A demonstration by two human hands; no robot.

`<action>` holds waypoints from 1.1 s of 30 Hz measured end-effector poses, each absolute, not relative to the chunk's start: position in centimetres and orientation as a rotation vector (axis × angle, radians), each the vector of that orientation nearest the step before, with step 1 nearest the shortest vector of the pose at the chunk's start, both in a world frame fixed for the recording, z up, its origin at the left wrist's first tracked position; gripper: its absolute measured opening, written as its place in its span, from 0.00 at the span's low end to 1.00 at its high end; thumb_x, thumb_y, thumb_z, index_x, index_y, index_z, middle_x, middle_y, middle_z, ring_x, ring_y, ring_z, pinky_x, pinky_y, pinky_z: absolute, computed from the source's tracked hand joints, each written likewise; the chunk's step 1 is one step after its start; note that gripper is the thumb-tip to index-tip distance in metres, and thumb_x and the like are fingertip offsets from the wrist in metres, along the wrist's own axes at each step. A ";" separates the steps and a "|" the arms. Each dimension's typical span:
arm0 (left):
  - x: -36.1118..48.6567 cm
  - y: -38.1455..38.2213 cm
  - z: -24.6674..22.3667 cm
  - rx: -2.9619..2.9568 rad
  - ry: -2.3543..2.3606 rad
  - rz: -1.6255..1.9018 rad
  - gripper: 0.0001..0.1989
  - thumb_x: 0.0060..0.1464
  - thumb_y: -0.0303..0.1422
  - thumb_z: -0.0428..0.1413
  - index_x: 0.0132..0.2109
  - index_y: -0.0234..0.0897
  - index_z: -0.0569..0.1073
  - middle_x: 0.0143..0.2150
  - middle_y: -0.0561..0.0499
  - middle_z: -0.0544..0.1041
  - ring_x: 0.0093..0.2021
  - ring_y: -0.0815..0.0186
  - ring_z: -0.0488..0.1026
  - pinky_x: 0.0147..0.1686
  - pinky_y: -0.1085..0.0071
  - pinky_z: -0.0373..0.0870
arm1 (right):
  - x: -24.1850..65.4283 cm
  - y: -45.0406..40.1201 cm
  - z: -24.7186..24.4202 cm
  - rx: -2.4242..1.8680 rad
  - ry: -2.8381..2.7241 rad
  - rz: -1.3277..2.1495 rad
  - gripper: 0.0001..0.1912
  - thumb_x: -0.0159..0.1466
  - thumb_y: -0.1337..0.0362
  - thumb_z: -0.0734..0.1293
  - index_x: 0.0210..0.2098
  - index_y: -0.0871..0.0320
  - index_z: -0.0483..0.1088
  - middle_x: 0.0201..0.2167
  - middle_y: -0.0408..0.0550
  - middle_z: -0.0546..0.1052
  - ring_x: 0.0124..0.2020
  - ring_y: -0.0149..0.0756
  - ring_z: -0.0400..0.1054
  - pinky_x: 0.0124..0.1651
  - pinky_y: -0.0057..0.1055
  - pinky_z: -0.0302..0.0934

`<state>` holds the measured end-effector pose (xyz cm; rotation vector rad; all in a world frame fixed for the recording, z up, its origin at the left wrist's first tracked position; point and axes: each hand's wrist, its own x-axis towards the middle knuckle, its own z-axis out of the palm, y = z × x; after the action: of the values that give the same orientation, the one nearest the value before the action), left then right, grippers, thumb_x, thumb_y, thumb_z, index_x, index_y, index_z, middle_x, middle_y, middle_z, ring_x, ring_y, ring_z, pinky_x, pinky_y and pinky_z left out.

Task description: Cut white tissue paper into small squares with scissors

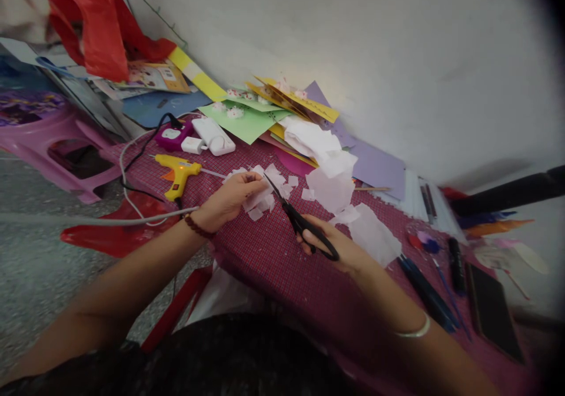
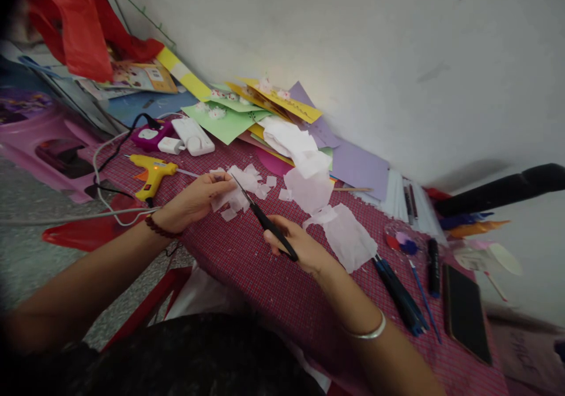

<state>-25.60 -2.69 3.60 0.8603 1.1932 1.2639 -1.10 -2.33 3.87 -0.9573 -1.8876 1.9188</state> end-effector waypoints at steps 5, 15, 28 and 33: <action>-25.6 -2.4 3.6 0.891 1.209 1.267 0.09 0.48 0.28 0.60 0.24 0.35 0.68 0.20 0.58 0.65 0.18 0.77 0.58 0.19 0.76 0.50 | -1.5 -2.4 4.6 -0.989 -1.912 1.862 0.25 0.58 0.41 0.68 0.37 0.58 0.65 0.27 0.41 0.66 0.24 0.26 0.58 0.27 0.30 0.54; -26.8 -2.5 3.9 0.753 1.117 1.316 0.05 0.45 0.28 0.62 0.29 0.34 0.72 0.23 0.56 0.70 0.20 0.76 0.63 0.20 0.77 0.57 | -1.6 -2.4 4.9 -1.103 -1.911 1.802 0.26 0.59 0.40 0.67 0.39 0.58 0.63 0.20 0.36 0.63 0.17 0.24 0.54 0.22 0.30 0.46; -27.8 -3.1 3.8 0.622 1.049 1.436 0.11 0.39 0.26 0.66 0.31 0.35 0.71 0.25 0.59 0.70 0.22 0.75 0.67 0.21 0.78 0.66 | -0.3 -2.2 4.5 -1.035 -1.913 1.870 0.28 0.60 0.43 0.68 0.49 0.56 0.66 0.35 0.45 0.69 0.32 0.31 0.62 0.36 0.32 0.60; -27.7 -2.8 3.8 0.661 1.073 1.330 0.09 0.44 0.26 0.63 0.31 0.35 0.70 0.25 0.57 0.70 0.22 0.75 0.67 0.22 0.77 0.65 | -0.5 -2.1 4.9 -1.023 -2.032 1.840 0.28 0.60 0.44 0.69 0.50 0.58 0.66 0.37 0.47 0.68 0.33 0.32 0.61 0.37 0.34 0.60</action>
<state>-27.72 -2.81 3.81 0.6607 1.0726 1.3295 -0.51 -2.09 4.93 -1.0231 -2.0316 1.8397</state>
